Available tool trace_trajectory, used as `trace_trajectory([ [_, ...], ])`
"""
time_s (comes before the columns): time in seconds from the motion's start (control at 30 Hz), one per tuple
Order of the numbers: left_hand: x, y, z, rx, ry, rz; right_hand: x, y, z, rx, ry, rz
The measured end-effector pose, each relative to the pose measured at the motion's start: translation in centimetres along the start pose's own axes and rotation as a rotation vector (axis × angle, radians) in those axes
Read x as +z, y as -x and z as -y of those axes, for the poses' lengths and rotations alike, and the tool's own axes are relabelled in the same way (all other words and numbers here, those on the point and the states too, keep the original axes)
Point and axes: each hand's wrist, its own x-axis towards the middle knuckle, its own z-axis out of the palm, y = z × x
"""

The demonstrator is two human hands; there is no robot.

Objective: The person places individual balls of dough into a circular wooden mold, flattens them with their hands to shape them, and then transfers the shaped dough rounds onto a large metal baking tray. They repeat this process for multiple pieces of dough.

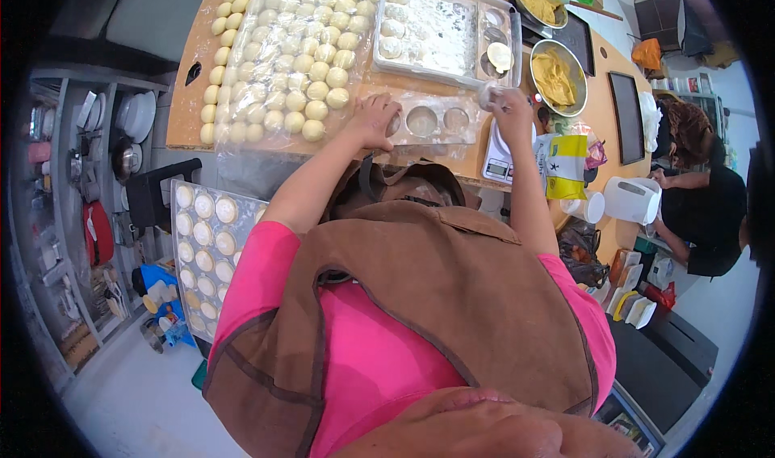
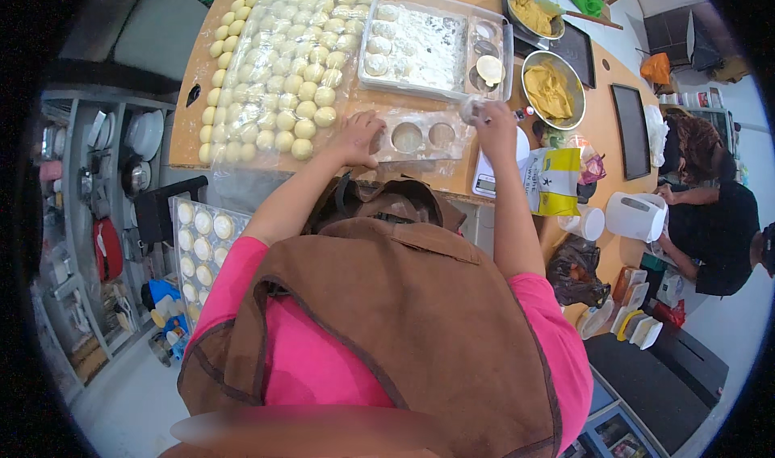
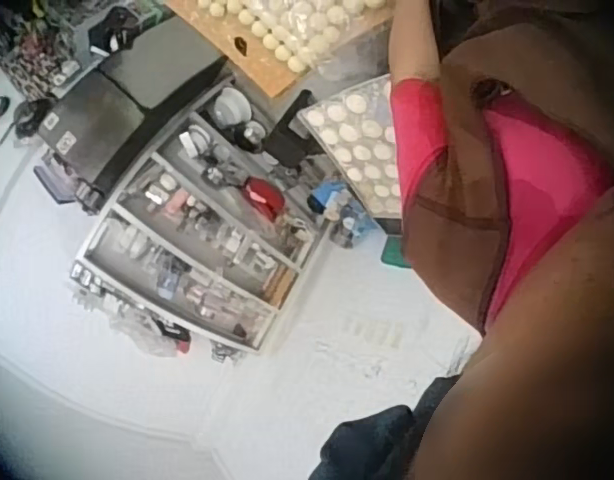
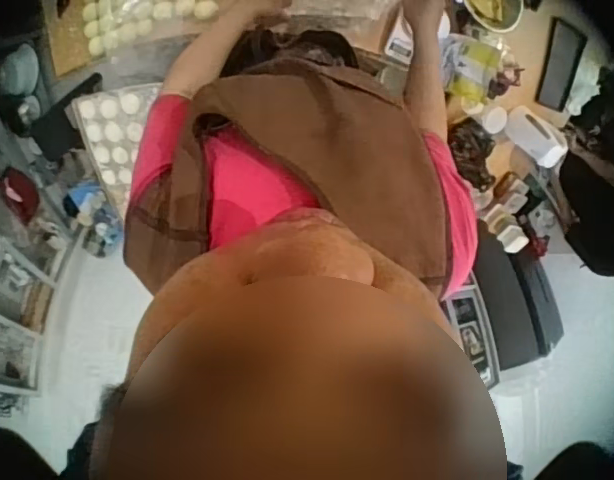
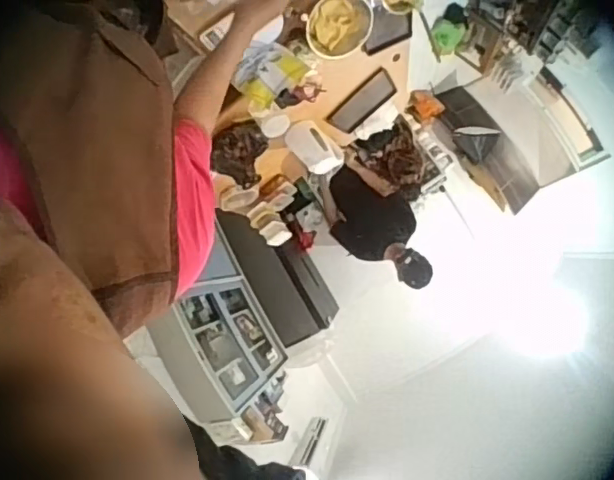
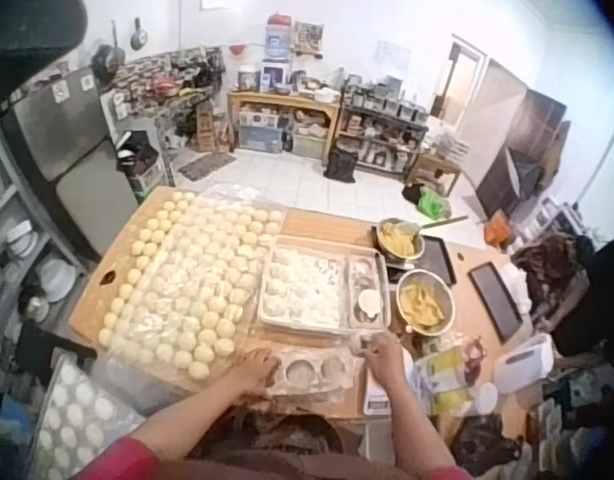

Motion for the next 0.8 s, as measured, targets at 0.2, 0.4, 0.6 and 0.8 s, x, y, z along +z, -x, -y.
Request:
trace_trajectory([
  [0.2,0.0,3.2,1.8,-0.043,0.107,-0.241,0.0,1.7,-0.2,0.041,0.064,-0.043],
  [0.4,-0.3,10.7,5.5,-0.148,0.573,-0.737,5.8,4.7,-1.7,0.006,0.199,0.430],
  [0.6,-1.6,18.7,7.4,-0.360,0.565,-0.975,8.2,5.6,2.8,-0.318,0.388,0.407],
  [0.8,-1.2,24.2,7.8,-0.393,0.715,-1.151,11.8,7.1,1.2,-0.534,0.494,0.742],
])
